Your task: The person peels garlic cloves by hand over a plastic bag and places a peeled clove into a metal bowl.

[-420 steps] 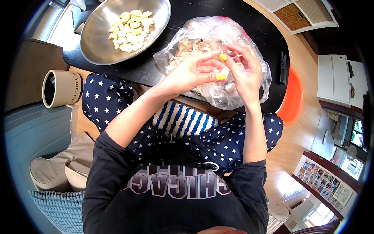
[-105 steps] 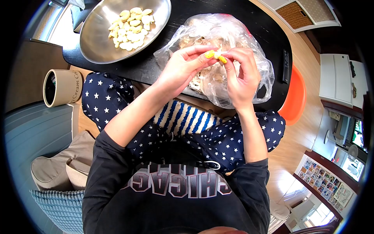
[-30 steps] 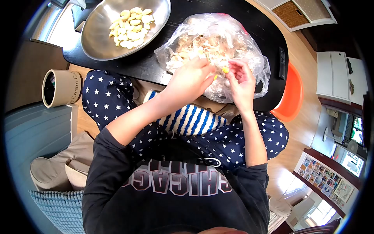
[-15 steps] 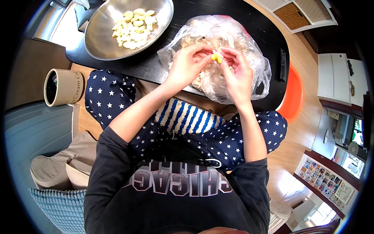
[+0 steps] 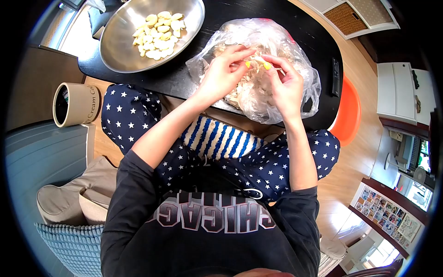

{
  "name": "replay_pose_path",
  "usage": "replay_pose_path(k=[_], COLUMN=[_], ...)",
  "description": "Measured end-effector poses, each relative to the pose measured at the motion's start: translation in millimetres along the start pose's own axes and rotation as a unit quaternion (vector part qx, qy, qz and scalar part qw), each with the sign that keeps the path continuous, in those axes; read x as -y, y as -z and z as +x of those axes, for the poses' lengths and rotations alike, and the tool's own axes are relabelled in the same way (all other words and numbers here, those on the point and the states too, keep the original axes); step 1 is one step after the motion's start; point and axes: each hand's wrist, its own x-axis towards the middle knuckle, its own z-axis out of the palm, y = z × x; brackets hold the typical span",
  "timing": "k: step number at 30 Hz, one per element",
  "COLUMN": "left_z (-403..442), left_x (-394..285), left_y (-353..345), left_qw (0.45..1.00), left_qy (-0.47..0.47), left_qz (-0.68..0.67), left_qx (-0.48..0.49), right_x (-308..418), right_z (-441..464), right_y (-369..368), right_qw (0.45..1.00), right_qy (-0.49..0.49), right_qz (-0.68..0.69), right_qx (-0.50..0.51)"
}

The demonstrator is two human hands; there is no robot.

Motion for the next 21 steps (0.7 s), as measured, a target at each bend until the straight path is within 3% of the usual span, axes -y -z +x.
replay_pose_path(k=[3,12,16,21], left_z=[-2,1,1,0], left_x=[-16,-16,-17,-21], left_y=[1,6,8,10], left_qw=[0.997,0.999,0.999,0.997], left_qy=[-0.031,0.003,-0.039,-0.065], left_qz=[0.065,0.039,0.03,0.001], left_qx=[-0.001,0.019,0.023,0.036], right_x=[-2,2,6,8], right_z=[0,1,2,4], right_y=[1,-1,5,7], right_qw=[1.0,1.0,0.997,0.996], right_qy=[0.009,0.01,-0.04,-0.006], right_qz=[-0.017,0.027,0.061,0.083], right_qx=[0.014,0.001,0.023,0.043])
